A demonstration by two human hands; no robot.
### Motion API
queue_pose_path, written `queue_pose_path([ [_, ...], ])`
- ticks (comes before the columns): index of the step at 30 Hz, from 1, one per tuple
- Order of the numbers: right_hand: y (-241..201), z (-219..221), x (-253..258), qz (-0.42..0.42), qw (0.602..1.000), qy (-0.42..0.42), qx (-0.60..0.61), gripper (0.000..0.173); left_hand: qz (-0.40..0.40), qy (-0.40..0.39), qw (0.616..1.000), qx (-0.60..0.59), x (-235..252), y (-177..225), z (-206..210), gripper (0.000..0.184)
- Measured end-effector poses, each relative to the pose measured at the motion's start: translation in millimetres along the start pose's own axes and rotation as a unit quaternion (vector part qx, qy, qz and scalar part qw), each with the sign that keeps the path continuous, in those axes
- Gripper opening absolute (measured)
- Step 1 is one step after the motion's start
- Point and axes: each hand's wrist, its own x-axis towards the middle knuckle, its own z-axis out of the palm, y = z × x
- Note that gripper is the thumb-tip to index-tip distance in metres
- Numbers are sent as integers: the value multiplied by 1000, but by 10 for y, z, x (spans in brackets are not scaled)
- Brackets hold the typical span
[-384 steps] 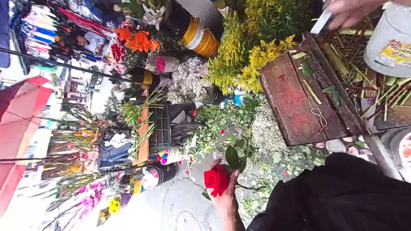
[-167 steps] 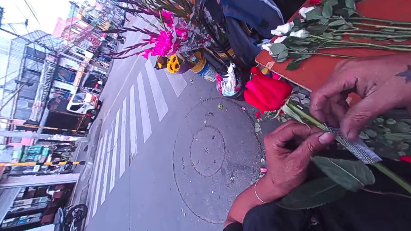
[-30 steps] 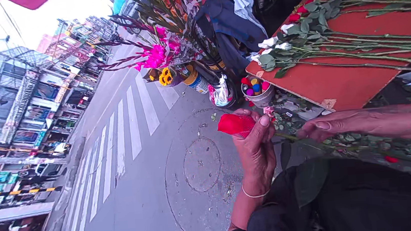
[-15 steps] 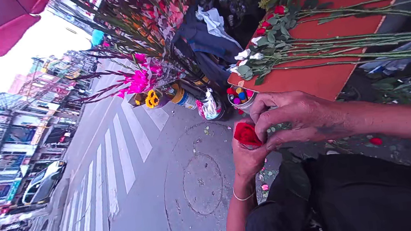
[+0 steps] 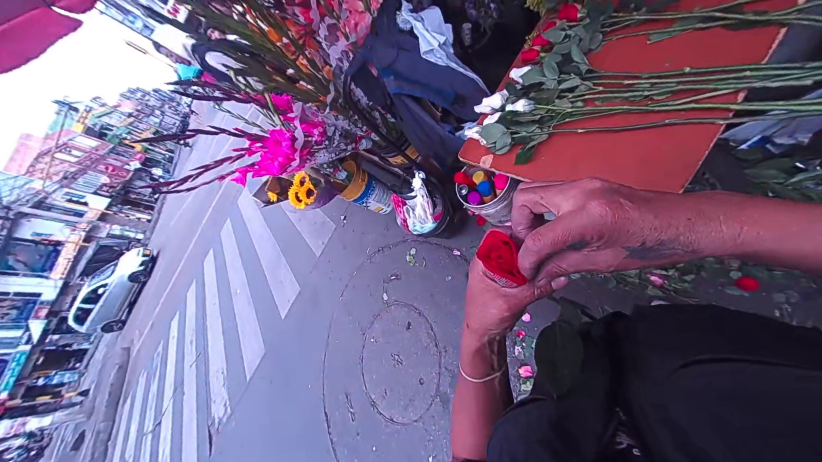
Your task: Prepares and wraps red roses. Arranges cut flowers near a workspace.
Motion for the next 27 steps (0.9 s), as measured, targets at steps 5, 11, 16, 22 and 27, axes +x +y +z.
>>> queue_pose_path([
  [5, -12, 79, -10, 10, 1000, 8, -8, 13, 2, 10, 1000, -12, -26, 7, -14, 53],
  [11, -6, 122, -30, 2, 1000, -3, -30, 13, -5, 46, 999, -16, -52, -16, -45, 52],
  [16, -27, 170, -157, 39, 997, 49, -47, 17, 58, -111, 991, -38, -91, -55, -271, 63],
  [22, -117, 241, -170, -5, 996, 77, -42, 16, 104, -71, 990, -66, -69, -86, -146, 52],
  [27, -115, 262, -159, -13, 996, 81, -41, 16, 118, -68, 987, -86, -42, -130, -119, 47],
])
